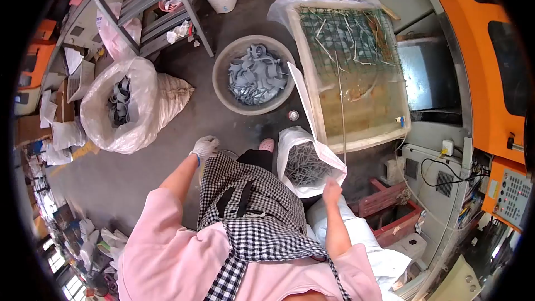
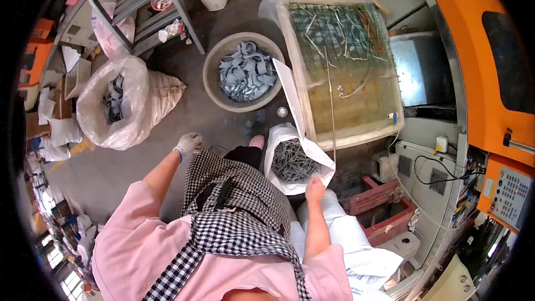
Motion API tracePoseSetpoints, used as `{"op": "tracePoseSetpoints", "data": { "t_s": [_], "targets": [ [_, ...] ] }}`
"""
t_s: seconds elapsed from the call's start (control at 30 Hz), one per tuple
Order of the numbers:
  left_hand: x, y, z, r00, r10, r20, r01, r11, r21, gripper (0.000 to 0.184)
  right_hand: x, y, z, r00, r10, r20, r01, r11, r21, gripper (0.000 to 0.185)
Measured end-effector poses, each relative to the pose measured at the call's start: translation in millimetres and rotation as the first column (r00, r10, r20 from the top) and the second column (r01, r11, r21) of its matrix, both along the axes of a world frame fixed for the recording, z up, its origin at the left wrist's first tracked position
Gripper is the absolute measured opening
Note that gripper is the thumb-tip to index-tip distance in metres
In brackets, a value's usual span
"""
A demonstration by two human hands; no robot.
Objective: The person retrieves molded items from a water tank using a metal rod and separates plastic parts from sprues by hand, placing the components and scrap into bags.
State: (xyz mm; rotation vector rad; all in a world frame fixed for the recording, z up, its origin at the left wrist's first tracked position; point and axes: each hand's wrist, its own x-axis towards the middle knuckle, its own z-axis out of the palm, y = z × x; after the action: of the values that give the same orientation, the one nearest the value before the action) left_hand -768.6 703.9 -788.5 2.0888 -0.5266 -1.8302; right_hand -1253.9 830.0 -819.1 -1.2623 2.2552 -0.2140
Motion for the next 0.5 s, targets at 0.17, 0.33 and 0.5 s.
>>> {"op": "tracePoseSetpoints", "data": {
  "t_s": [0.17,0.33,0.5],
  "targets": [
    [61,63,-24,0.93,0.213,-0.3,-0.195,0.977,0.089,0.016,38,-4,7,0.967,0.159,0.2,-0.159,0.987,-0.015,0.045],
    [44,80,72,0.547,0.549,-0.632,-0.678,0.734,0.051,0.068,37,2,-19,0.924,0.32,0.209,-0.27,0.934,-0.235,0.045],
    [22,80,160,0.221,0.335,-0.916,-0.776,0.63,0.043,0.087,41,17,-24,0.964,0.237,0.124,-0.195,0.94,-0.28,0.024]
  ]
}}
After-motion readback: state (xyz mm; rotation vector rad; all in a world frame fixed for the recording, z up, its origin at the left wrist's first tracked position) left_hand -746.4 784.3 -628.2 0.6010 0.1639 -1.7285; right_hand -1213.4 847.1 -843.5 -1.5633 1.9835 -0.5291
